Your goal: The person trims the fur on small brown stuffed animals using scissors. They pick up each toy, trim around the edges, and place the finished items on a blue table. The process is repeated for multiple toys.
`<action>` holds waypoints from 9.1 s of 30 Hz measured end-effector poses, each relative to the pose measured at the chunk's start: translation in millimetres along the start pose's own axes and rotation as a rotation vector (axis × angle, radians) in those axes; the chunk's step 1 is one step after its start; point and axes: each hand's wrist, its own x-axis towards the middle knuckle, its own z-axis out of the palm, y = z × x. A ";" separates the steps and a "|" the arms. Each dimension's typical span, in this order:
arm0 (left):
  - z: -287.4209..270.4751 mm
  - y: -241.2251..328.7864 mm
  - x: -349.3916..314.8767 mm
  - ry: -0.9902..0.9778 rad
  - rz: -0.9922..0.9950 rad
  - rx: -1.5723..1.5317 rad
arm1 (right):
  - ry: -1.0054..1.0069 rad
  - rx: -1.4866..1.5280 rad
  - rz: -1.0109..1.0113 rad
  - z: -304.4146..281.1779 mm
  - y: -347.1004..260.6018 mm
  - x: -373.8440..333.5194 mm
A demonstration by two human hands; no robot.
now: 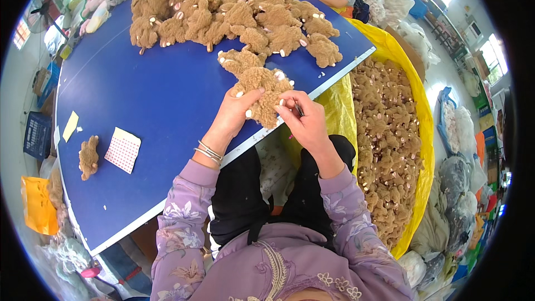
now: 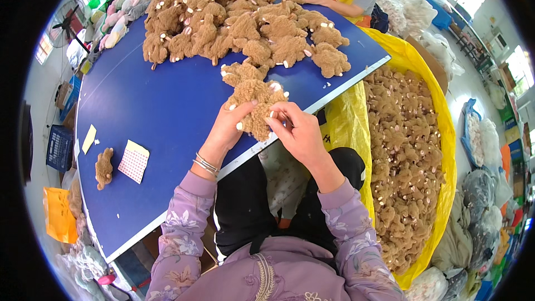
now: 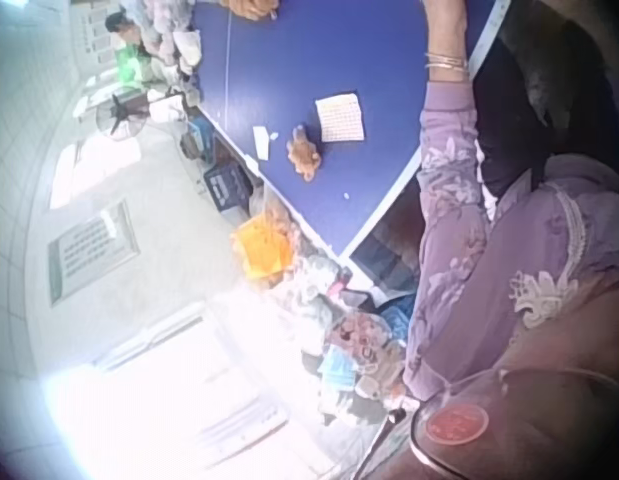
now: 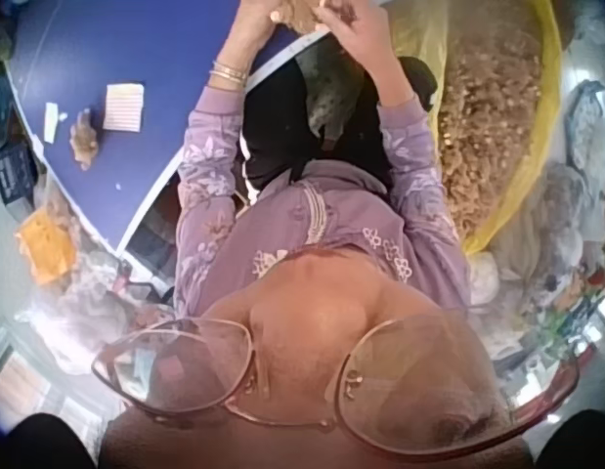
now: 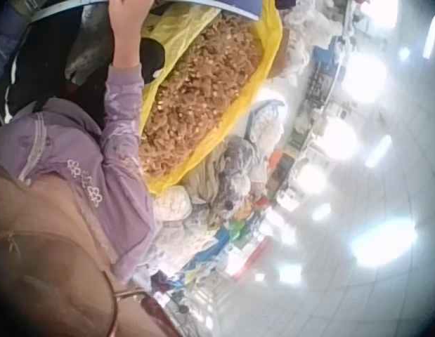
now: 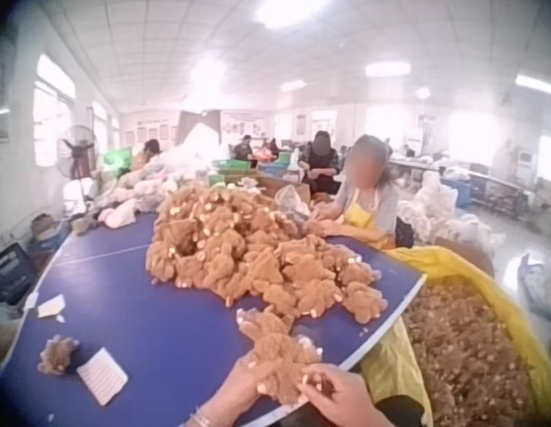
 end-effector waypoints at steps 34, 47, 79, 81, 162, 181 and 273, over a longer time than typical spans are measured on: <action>-0.8 -2.3 -1.4 0.106 0.123 0.025 | -0.213 -0.403 0.218 -28.6 -31.2 12.1; 4.0 5.3 -3.2 0.122 0.077 -0.222 | 0.072 0.378 0.306 29.1 -8.8 -22.9; 10.3 7.5 -7.2 -0.041 0.073 -0.154 | 0.098 0.282 0.387 -23.7 -11.0 -8.8; 9.9 8.1 -8.1 -0.066 0.076 -0.167 | 0.071 0.348 0.375 -17.7 -21.2 -1.8; -23.4 -2.9 33.1 0.166 0.492 1.117 | 0.037 0.727 0.654 -36.1 12.6 -47.0; 10.3 -1.5 -13.4 -0.162 0.061 -0.030 | 0.139 0.305 0.342 -9.3 -7.9 -25.1; 13.3 -13.3 -0.3 0.056 0.121 0.049 | 0.177 -0.023 0.119 31.5 -32.0 -17.7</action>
